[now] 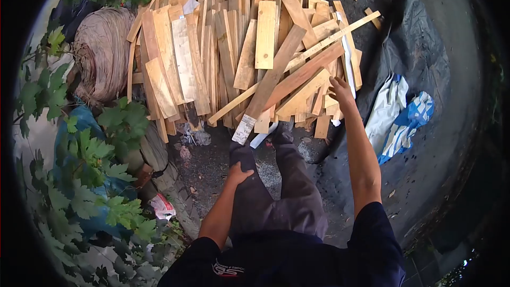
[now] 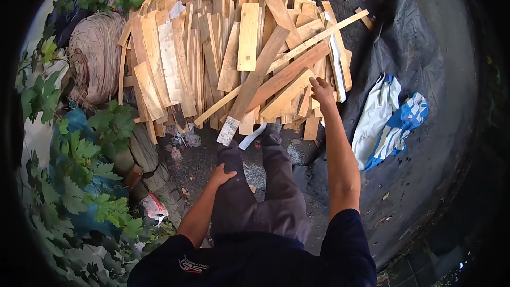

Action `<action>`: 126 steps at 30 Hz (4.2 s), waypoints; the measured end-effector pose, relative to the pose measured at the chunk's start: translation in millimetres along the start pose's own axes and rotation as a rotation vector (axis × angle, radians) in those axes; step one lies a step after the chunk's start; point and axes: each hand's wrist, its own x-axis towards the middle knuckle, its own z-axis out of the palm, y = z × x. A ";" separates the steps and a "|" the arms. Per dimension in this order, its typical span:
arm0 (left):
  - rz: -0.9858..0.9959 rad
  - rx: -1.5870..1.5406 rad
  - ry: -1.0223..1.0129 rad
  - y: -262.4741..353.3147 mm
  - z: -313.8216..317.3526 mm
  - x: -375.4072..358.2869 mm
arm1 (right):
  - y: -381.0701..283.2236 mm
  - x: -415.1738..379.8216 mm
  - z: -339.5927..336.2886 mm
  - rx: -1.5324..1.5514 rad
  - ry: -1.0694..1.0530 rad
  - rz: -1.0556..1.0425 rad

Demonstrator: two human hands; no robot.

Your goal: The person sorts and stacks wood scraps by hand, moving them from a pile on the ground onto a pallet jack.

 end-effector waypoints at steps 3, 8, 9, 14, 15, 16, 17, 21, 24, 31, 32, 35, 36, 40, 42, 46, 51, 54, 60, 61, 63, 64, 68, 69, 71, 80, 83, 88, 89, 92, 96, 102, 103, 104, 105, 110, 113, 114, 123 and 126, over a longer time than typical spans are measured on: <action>-0.105 0.020 -0.062 -72.2 29.5 -1.8 | 112.6 3.6 42.5 0.004 -0.024 0.292; 0.232 0.050 0.565 -30.0 -11.3 20.8 | 150.0 11.5 124.9 0.062 -0.139 0.217; 0.297 0.041 0.667 -0.8 -34.4 33.6 | 143.0 13.9 145.9 0.094 -0.184 0.199; 0.230 -0.138 0.527 63.7 -65.3 111.1 | 118.4 11.9 238.3 -0.208 -0.104 0.143; 0.237 -0.128 0.490 70.6 -64.3 102.7 | 127.3 13.4 245.8 -0.243 0.005 0.085; 0.341 -0.237 0.437 67.1 -53.2 99.8 | 134.2 9.2 249.1 -0.277 0.110 0.027; 0.417 -0.238 0.344 74.7 -58.2 75.7 | 126.5 -2.7 242.8 -0.046 0.058 0.050; 0.640 -0.329 -0.063 74.1 -67.4 40.6 | 104.0 -45.7 220.0 0.281 0.069 0.165; 0.700 -0.557 0.151 82.3 -110.3 70.8 | 108.1 -49.6 205.2 0.317 0.149 0.015; 0.264 -0.182 0.545 100.4 -218.4 207.4 | 105.4 -28.8 190.5 0.086 0.232 -0.059; 0.245 -0.188 0.476 104.2 -214.7 212.1 | 91.9 -28.7 193.1 0.034 0.228 -0.062; 0.180 -0.014 0.315 114.2 -185.6 198.0 | 57.3 -36.1 203.6 -0.109 0.232 -0.145; 0.177 0.099 0.429 120.1 -175.1 176.0 | 64.0 -33.0 204.6 -0.052 0.186 -0.124; 0.345 -0.102 0.382 113.8 -135.2 153.9 | 66.6 -35.0 207.8 0.014 0.088 -0.128; 0.591 -0.261 0.443 116.1 -106.4 122.8 | 40.0 -49.0 209.8 0.016 0.106 -0.074; 0.601 -0.228 0.522 102.4 -68.0 104.0 | 21.0 -25.7 183.4 0.004 0.131 -0.111; 0.418 -0.388 0.556 49.7 -77.2 82.1 | -165.8 33.6 138.7 0.126 0.184 -0.292; 0.212 -0.296 0.476 -26.4 -47.8 41.4 | -202.3 119.9 101.7 0.431 0.151 -0.567; -0.283 -0.009 0.247 -59.5 4.5 6.2 | -153.3 132.6 264.6 -0.335 -0.102 -0.521; -0.333 -0.020 0.266 -58.4 1.1 9.8 | -152.7 142.8 297.4 -0.373 -0.147 -0.540; -0.327 -0.030 0.312 -66.3 -1.0 20.6 | -152.8 188.3 349.4 -0.456 -0.187 -0.622; -0.329 -0.030 0.335 -72.5 -5.6 25.8 | -152.0 212.9 372.3 -0.498 -0.179 -0.681; -0.283 -0.032 0.442 -91.7 -18.3 31.1 | -157.9 269.5 412.3 -0.927 0.076 -0.510; -0.284 -0.040 0.447 -95.9 -19.9 31.9 | -154.1 281.2 416.4 -0.945 0.131 -0.529; -0.287 -0.065 0.424 -101.3 -23.5 30.6 | -157.6 298.0 417.1 -0.936 0.211 -0.518; -0.249 -0.096 0.425 -104.2 -31.2 31.3 | -178.7 263.1 423.5 -0.337 -0.053 -0.548; -0.233 -0.087 0.427 -97.3 -32.8 32.2 | -173.9 223.1 432.6 -0.229 -0.171 -0.664; -0.231 -0.038 0.405 -89.4 -37.1 33.6 | -96.5 220.0 426.3 -0.460 -0.094 -0.580; -0.233 -0.033 0.398 -86.5 -37.9 35.5 | -100.9 209.1 430.3 -0.522 -0.077 -0.537; -0.230 -0.009 0.386 -83.8 -35.2 37.7 | -93.7 171.0 444.9 -0.766 0.013 -0.595; -0.245 0.011 0.380 -80.0 -33.0 39.5 | -79.3 145.5 459.6 -0.761 0.047 -0.675; -0.297 0.066 0.325 -79.3 -32.5 42.3 | -29.1 147.1 441.0 -0.431 0.016 -0.557; -0.311 0.073 0.312 -77.7 -33.7 41.3 | -27.3 145.9 434.1 -0.488 0.036 -0.506; -0.322 0.079 0.300 -74.9 -34.9 42.1 | -26.2 150.5 433.0 -0.518 -0.001 -0.517; -0.323 0.061 0.294 -72.8 -37.1 44.2 | -27.7 156.0 434.3 -0.548 -0.038 -0.528; -0.318 0.019 0.286 -80.3 -35.8 44.1 | -22.4 148.6 436.6 -0.564 -0.148 -0.597; -0.320 0.031 0.292 -82.8 -35.0 43.6 | -11.6 147.8 433.9 -0.716 -0.261 -0.615; -0.320 0.030 0.293 -83.9 -35.3 44.2 | -7.2 150.2 432.6 -0.750 -0.287 -0.647; -0.301 0.034 0.308 -92.5 -26.0 46.0 | -3.1 114.1 416.6 -0.879 -0.453 -0.525; -0.304 0.028 0.276 -90.2 -28.4 45.4 | 13.0 118.9 411.4 -0.938 -0.469 -0.588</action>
